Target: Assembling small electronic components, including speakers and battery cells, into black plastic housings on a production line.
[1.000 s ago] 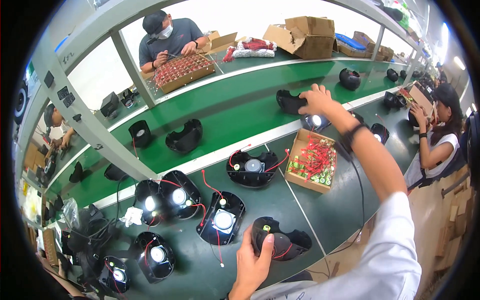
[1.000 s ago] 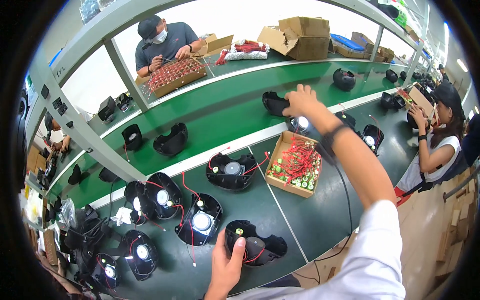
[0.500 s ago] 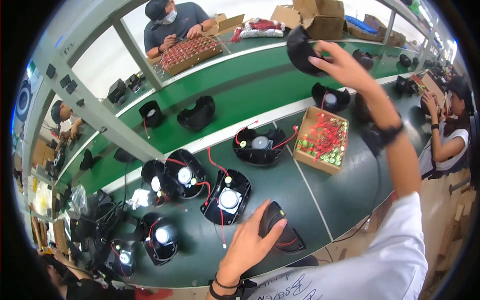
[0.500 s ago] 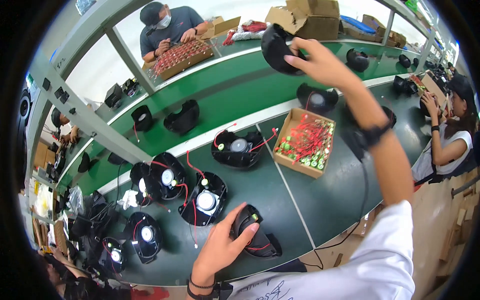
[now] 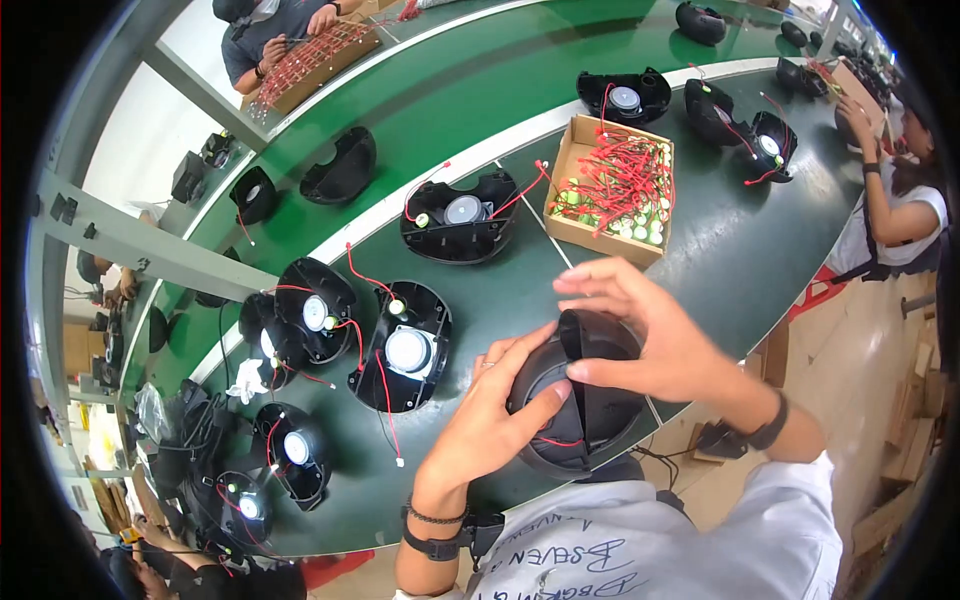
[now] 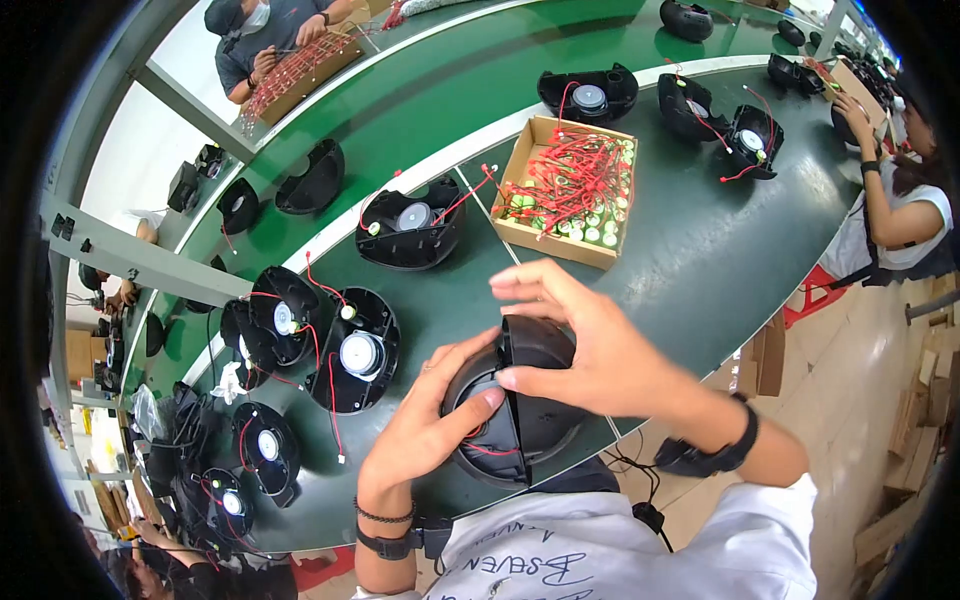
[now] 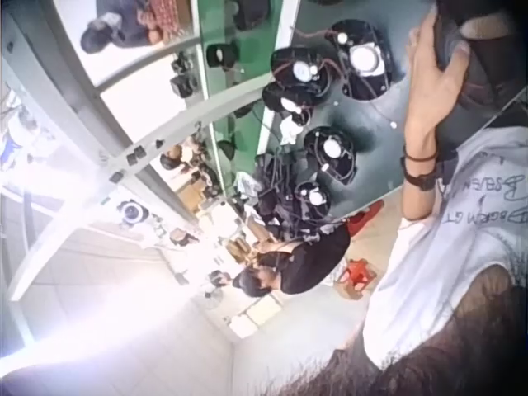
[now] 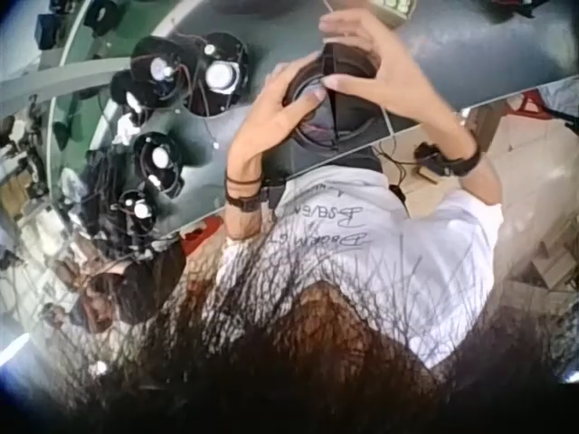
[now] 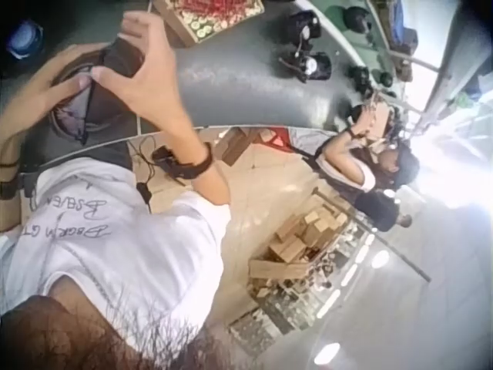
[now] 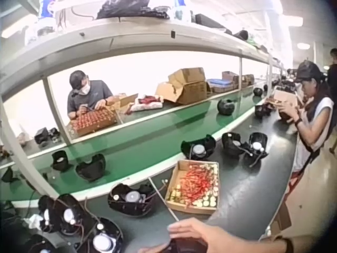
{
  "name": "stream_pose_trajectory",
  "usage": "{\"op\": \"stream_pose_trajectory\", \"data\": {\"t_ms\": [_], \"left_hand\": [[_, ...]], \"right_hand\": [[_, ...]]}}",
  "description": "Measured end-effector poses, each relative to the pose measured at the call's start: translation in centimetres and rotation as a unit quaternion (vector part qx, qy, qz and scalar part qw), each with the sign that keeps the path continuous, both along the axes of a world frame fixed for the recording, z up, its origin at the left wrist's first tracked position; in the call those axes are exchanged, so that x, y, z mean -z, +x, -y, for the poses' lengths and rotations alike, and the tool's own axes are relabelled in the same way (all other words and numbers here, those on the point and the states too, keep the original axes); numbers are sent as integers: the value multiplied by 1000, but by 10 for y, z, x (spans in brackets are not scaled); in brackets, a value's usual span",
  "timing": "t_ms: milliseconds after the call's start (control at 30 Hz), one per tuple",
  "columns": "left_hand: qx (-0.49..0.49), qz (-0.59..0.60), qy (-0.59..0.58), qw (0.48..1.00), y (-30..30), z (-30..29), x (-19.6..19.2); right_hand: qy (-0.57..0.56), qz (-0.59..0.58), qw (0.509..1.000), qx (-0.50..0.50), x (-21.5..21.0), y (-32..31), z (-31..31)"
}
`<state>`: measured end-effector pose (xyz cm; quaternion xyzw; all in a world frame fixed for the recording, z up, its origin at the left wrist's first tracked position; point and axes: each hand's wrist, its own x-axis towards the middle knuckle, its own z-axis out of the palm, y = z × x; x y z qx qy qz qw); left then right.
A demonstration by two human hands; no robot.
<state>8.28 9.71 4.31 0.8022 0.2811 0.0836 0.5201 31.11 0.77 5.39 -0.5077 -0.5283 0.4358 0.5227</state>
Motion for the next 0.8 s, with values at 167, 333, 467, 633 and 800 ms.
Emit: {"op": "stream_pose_trajectory", "data": {"t_ms": [167,333,467,633,800], "left_hand": [[-94,164,-225,956,8,14,5],[-70,156,-283,944,9,12,1],[-75,135,-299,942,9,8,-1],[-62,134,-280,949,10,6,0],[-68,142,-254,954,8,7,0]], "right_hand": [[-17,-87,989,120,18,-26,22],[-58,-84,988,119,11,-29,22],[-72,-121,982,126,7,-34,16],[-74,-114,983,123,17,-25,23],[-57,-134,980,138,19,-32,22]]}}
